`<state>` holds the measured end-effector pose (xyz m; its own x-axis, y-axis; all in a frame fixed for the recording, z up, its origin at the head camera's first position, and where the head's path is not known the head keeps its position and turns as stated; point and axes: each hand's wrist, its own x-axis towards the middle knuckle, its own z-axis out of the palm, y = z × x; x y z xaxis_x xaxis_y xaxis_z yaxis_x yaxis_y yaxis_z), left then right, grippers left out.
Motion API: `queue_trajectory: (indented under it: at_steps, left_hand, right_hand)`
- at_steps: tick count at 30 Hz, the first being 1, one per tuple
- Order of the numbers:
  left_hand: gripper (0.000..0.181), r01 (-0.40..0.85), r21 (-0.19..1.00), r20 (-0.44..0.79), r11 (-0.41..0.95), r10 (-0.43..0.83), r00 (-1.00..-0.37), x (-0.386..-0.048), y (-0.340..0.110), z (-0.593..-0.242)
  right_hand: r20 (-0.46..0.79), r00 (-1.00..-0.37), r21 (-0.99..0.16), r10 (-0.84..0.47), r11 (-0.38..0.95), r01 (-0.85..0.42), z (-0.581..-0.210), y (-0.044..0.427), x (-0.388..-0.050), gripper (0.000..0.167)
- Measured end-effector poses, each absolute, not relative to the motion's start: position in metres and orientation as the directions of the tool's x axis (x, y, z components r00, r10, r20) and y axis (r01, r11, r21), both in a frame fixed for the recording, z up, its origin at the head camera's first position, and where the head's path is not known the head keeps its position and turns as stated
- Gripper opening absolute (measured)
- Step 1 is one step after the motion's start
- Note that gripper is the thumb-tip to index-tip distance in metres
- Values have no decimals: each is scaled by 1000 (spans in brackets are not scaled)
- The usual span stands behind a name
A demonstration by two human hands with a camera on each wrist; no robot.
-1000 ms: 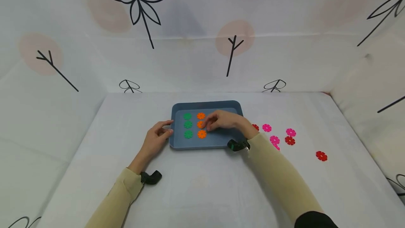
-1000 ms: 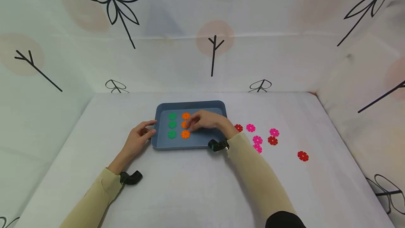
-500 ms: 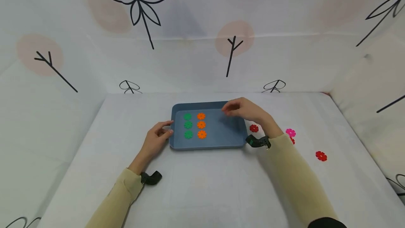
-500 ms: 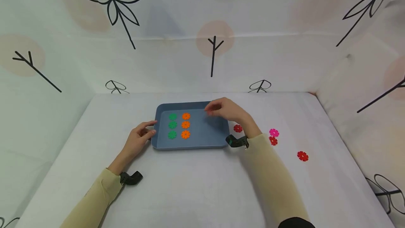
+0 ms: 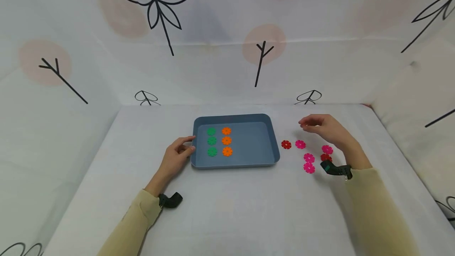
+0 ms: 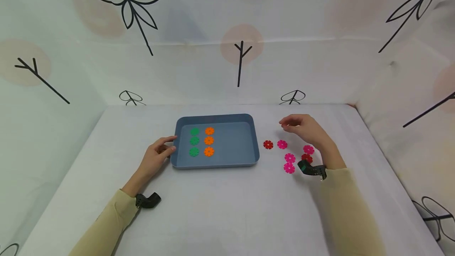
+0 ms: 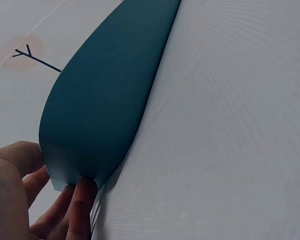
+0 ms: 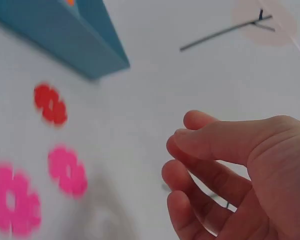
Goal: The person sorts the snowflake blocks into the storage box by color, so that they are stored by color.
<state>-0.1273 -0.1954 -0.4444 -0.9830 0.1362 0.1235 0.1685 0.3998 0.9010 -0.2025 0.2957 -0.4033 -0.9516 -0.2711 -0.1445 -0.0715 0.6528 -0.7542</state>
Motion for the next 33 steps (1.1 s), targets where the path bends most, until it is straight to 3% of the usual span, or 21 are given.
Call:
queue_trajectory:
  at_steps: [8,17,21,33]
  left_hand:
    - [39,172,899,123,403,145,-982,-129,-194,-447]
    - [40,180,901,134,393,142,-981,-144,-203,-481]
    - [39,190,903,144,386,145,-979,-144,-203,-482]
    - [39,190,906,150,378,133,-980,-144,-206,-483]
  right_hand:
    - [-190,-964,-678,-186,735,-8,-425,351,-179,42]
    - [-251,-959,-608,-132,793,50,-440,401,-142,52]
    - [-305,-940,-607,-152,792,68,-443,423,-125,57]
    - [-329,-909,-661,-255,750,29,-445,444,-107,45]
